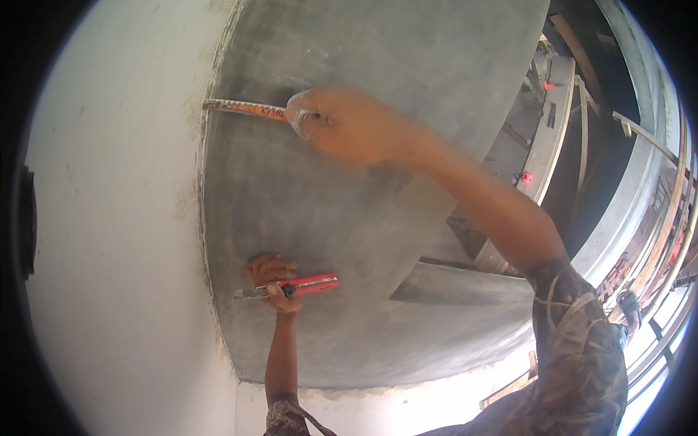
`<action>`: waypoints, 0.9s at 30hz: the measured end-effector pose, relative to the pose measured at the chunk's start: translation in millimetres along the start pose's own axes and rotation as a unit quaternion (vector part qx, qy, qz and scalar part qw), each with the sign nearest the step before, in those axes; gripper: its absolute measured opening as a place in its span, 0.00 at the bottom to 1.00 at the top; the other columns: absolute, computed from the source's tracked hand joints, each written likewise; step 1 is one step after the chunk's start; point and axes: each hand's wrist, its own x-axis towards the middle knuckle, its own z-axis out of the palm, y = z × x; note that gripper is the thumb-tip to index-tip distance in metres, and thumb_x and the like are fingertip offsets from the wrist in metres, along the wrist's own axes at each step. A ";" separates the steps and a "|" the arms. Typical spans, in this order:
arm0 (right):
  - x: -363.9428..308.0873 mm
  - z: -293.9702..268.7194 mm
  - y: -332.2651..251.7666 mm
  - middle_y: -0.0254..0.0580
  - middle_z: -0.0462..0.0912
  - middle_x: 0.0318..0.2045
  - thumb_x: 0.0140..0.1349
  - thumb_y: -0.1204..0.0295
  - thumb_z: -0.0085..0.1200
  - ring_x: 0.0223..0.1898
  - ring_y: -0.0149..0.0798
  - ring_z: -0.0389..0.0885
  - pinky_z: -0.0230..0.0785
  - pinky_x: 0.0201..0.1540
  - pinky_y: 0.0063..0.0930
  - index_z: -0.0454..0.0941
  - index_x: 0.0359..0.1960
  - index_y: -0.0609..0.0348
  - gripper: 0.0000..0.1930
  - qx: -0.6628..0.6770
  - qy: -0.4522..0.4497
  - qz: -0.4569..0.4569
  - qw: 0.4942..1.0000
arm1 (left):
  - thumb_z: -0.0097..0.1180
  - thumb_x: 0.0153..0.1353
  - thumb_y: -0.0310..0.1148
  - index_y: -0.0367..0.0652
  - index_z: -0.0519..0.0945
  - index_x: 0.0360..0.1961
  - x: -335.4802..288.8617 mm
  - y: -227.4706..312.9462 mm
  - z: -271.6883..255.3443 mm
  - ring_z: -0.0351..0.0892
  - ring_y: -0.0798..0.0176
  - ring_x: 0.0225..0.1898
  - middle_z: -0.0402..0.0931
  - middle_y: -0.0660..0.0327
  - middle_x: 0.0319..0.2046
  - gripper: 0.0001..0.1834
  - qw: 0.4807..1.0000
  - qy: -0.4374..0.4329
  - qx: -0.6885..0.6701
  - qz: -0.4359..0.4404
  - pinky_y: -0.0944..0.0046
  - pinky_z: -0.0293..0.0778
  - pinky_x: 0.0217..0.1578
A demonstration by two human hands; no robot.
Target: The person uses a scoring tool to repeatedly score a line along the edge of a ceiling board. They hold a measuring tape in the other hand to guide the scoring path. The person is positioned on scaffolding during the task.
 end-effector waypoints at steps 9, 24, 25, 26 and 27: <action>3.9 30.1 16.3 0.38 0.63 0.22 0.64 0.74 0.40 0.26 0.34 0.62 0.59 0.32 0.33 0.65 0.27 0.62 0.08 -0.003 0.058 -0.046 0.997 | 0.28 0.69 0.47 0.48 0.72 0.18 -16.0 3.4 13.2 0.77 0.59 0.33 0.80 0.62 0.25 0.28 0.994 0.056 -0.080 -0.047 0.57 0.63 0.42; 27.8 118.3 -44.4 0.60 0.81 0.28 0.55 0.71 0.49 0.32 0.61 0.80 0.71 0.38 0.53 0.80 0.29 0.63 0.09 -0.124 0.158 -0.065 0.977 | 0.34 0.72 0.52 0.39 0.72 0.36 4.5 53.8 34.5 0.79 0.55 0.28 0.78 0.49 0.26 0.25 0.930 0.138 -0.324 -0.106 0.58 0.77 0.32; 22.7 117.2 -43.2 0.58 0.80 0.27 0.56 0.71 0.49 0.33 0.60 0.80 0.71 0.38 0.53 0.80 0.30 0.63 0.09 -0.147 0.151 -0.052 0.976 | 0.35 0.72 0.52 0.39 0.72 0.35 1.0 48.9 34.3 0.78 0.57 0.25 0.77 0.50 0.24 0.26 0.923 0.140 -0.343 -0.102 0.60 0.75 0.28; 12.1 115.6 -44.5 0.57 0.80 0.26 0.57 0.70 0.49 0.33 0.60 0.79 0.70 0.37 0.52 0.80 0.31 0.63 0.09 -0.164 0.141 -0.036 0.976 | 0.35 0.71 0.52 0.39 0.72 0.33 -7.5 42.9 30.1 0.76 0.58 0.23 0.76 0.51 0.22 0.26 0.918 0.140 -0.358 -0.102 0.61 0.73 0.25; 0.2 105.4 -47.9 0.56 0.79 0.25 0.58 0.70 0.49 0.33 0.59 0.79 0.70 0.37 0.51 0.80 0.32 0.62 0.09 -0.178 0.130 -0.023 0.975 | 0.35 0.71 0.52 0.39 0.71 0.31 -6.7 44.7 26.8 0.75 0.60 0.20 0.75 0.52 0.20 0.26 0.913 0.140 -0.370 -0.101 0.63 0.72 0.22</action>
